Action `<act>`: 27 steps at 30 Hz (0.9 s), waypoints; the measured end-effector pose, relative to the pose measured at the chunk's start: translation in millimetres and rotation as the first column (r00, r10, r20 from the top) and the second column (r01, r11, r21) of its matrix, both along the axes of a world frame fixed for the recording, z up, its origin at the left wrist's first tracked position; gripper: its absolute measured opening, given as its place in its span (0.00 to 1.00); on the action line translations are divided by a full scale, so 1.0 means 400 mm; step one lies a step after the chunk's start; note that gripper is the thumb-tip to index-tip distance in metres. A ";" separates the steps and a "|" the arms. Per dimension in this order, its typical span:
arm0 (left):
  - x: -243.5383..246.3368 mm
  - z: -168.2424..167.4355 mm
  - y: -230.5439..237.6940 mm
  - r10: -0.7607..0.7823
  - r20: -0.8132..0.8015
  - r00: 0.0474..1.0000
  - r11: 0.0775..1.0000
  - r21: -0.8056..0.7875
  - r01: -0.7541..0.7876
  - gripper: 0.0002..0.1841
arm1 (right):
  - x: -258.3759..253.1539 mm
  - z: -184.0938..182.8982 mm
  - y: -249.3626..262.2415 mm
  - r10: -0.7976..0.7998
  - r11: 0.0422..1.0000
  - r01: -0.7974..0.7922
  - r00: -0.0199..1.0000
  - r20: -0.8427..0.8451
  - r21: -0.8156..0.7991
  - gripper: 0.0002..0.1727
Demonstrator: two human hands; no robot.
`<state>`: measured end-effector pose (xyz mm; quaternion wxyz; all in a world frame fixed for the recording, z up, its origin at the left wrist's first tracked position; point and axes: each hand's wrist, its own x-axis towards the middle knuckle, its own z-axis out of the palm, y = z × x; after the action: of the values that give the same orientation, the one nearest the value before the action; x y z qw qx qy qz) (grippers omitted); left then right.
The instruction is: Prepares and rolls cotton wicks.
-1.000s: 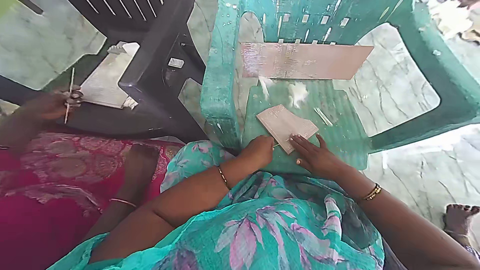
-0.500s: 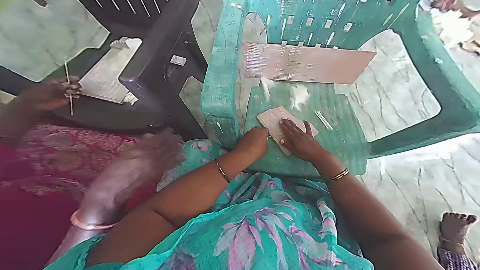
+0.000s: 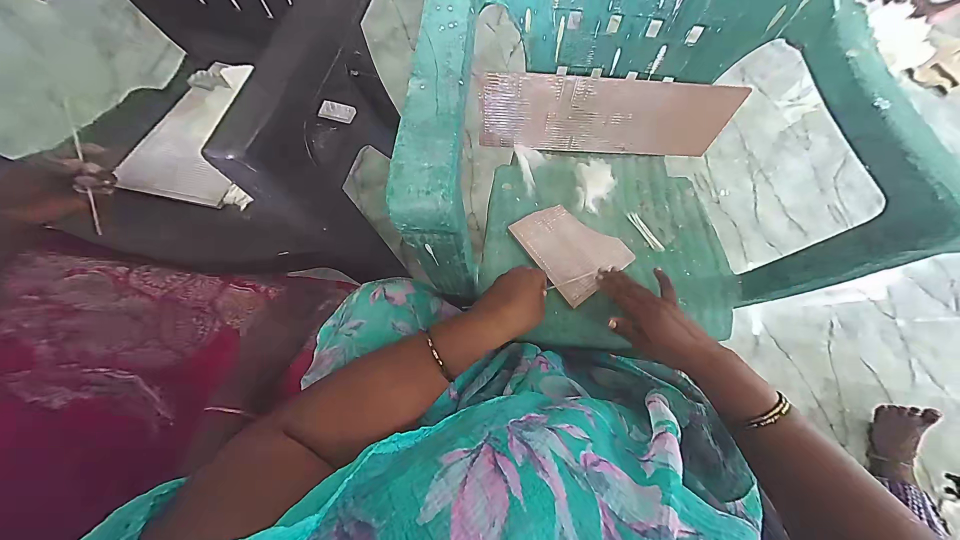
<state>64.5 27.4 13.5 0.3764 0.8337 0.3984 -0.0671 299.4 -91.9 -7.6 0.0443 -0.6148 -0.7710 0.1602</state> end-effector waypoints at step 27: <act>-0.009 -0.019 -0.030 -0.067 0.006 0.998 0.994 0.092 0.066 0.14 | -0.075 -0.083 -0.063 -0.048 0.945 0.091 0.989 -0.143 0.313 0.27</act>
<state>61.0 15.3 5.8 0.3369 0.8633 0.3714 -0.0575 269.5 -117.3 -40.6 0.2001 -0.6143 -0.7598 0.0727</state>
